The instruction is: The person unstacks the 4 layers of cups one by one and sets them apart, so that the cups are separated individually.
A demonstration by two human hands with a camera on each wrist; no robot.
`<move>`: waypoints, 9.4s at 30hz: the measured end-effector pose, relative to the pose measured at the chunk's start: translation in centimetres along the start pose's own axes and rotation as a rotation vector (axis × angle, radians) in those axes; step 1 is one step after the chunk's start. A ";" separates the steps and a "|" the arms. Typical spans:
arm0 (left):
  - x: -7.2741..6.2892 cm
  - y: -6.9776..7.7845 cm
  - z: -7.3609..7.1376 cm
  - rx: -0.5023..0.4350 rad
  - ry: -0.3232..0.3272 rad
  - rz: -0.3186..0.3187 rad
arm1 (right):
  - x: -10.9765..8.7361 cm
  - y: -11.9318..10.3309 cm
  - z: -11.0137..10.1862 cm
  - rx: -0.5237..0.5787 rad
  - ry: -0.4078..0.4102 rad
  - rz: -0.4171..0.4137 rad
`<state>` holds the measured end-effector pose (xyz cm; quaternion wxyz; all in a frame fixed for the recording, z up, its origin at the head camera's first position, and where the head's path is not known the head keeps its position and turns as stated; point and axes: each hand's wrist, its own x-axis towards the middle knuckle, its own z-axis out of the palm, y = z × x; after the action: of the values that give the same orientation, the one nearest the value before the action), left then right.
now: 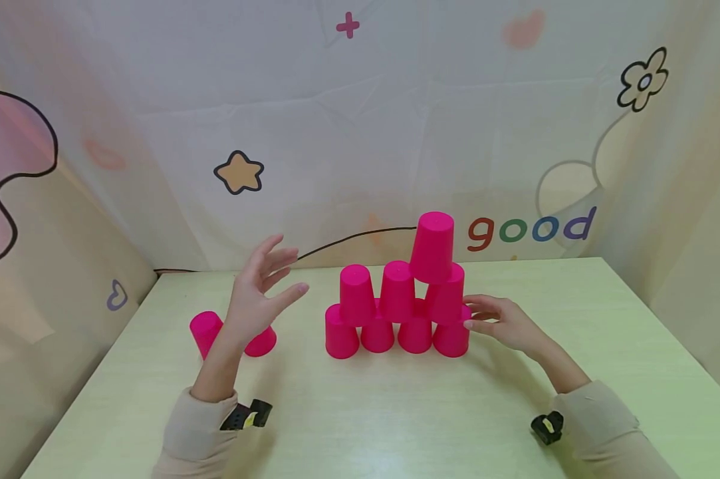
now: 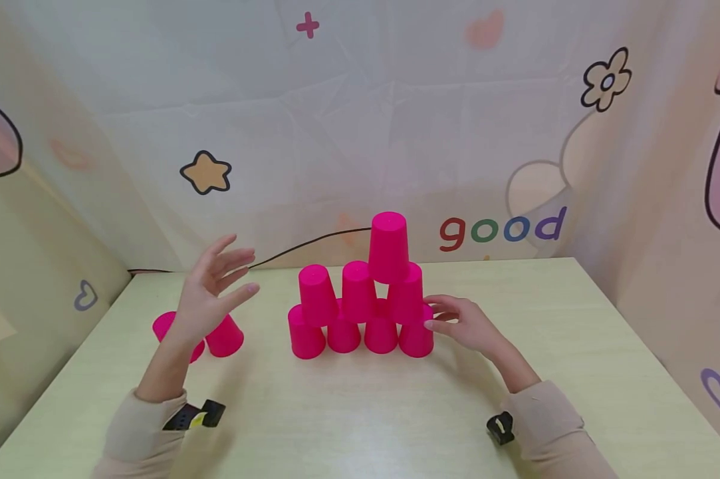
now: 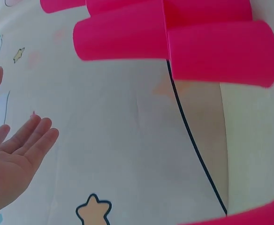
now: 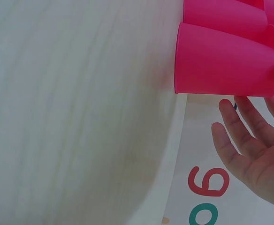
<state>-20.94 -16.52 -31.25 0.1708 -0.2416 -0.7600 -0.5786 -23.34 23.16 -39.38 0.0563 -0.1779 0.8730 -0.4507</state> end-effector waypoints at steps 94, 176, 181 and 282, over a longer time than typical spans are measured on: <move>5.0 4.3 13.7 0.004 -0.061 0.092 | -0.1 0.3 0.0 0.015 0.018 -0.001; -3.2 -2.6 -7.4 0.421 0.326 -0.157 | 0.2 0.3 0.2 0.001 0.003 -0.006; -3.8 -2.4 -8.6 0.447 0.348 -0.229 | 0.2 0.3 0.1 0.000 0.002 -0.010; -6.2 -3.8 -11.8 0.487 0.242 -0.357 | 0.0 -0.2 0.1 -0.013 0.018 -0.033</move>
<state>-18.20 -29.79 -34.42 0.2085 0.0139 -0.8807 -0.4251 -23.26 22.98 -39.32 0.0398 -0.1885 0.8734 -0.4474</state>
